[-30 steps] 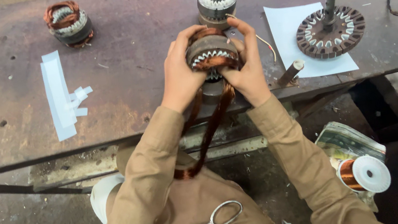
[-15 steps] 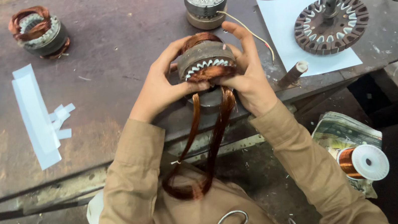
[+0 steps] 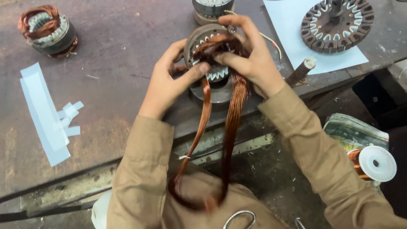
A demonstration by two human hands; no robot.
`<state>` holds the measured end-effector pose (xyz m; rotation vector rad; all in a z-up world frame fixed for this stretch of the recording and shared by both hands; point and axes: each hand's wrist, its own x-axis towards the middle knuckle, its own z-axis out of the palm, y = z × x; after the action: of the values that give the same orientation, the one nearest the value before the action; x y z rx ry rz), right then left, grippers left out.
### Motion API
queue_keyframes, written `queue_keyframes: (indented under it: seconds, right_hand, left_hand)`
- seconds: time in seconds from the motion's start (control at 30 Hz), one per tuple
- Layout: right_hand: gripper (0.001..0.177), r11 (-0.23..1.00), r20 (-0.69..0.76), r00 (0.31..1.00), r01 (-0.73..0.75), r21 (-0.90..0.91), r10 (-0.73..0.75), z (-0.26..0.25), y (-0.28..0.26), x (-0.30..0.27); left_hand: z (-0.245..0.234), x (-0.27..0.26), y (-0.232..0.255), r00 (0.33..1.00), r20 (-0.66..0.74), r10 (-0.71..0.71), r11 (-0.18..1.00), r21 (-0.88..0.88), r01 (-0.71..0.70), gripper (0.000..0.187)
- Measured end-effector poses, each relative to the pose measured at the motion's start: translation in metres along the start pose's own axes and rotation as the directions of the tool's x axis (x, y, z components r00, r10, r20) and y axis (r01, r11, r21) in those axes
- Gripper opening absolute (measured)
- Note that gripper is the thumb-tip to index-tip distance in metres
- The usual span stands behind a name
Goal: The person winds copper wire around a motor stator core, carefully inserting the wire into slots and securing it with white tape. They repeatedly adjust the wire and rotate the stator to continue winding.
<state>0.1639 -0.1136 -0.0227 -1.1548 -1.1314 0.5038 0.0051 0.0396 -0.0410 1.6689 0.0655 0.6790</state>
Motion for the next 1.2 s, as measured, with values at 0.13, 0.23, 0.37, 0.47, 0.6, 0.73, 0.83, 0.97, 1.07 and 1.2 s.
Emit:
queue_keyframes:
  seconds: [0.13,0.23,0.37,0.47,0.6,0.73,0.83,0.97,1.07,1.2]
  right_hand:
    - [0.062,1.000,0.011,1.000,0.021,0.008,-0.021,0.000,-0.001,0.000]
    - [0.070,0.991,0.020,1.000,-0.024,0.133,0.022,0.004,-0.005,-0.001]
    - [0.080,0.950,0.011,0.990,-0.138,0.280,0.141,0.006,-0.017,0.000]
    - [0.086,0.925,0.043,0.988,-0.155,0.347,0.150,0.006,-0.024,0.000]
    - [0.091,0.905,0.051,0.979,-0.203,0.373,0.198,0.006,-0.026,0.000]
    - [0.094,0.881,0.065,0.976,-0.216,0.422,0.208,0.004,-0.024,0.002]
    - [0.094,0.878,0.091,0.981,-0.196,0.437,0.174,0.001,-0.021,0.001]
    - [0.089,0.969,0.085,0.995,-0.067,0.238,0.048,0.000,-0.011,-0.001]
    - [0.086,0.994,0.109,0.991,0.067,0.087,-0.077,0.001,-0.005,-0.005]
    - [0.083,0.994,0.080,0.991,0.109,0.027,-0.111,-0.001,0.000,-0.010]
  left_hand:
    - [-0.001,0.002,-0.005,0.999,0.017,0.033,0.998,-0.061,-0.031,0.061]
    - [-0.002,0.001,-0.008,0.999,0.017,-0.041,0.985,-0.166,0.043,0.061]
    - [-0.002,0.002,-0.005,1.000,0.005,-0.026,0.981,-0.191,0.027,0.063]
    - [-0.002,0.002,-0.002,0.997,0.020,-0.068,0.954,-0.290,0.071,0.069]
    - [-0.003,0.003,0.001,0.994,0.038,-0.106,0.917,-0.382,0.113,0.073]
    - [-0.002,0.004,0.006,0.989,0.083,-0.119,0.880,-0.453,0.144,0.074]
    - [-0.001,0.001,0.007,0.991,0.086,-0.106,0.898,-0.420,0.133,0.073]
    - [0.001,-0.002,0.002,0.997,0.058,-0.050,0.974,-0.218,0.061,0.070]
    - [0.000,-0.005,-0.001,0.996,0.085,0.015,0.991,-0.136,-0.003,0.063]
    - [0.000,-0.009,-0.006,0.999,0.029,0.046,0.996,-0.074,-0.044,0.059]
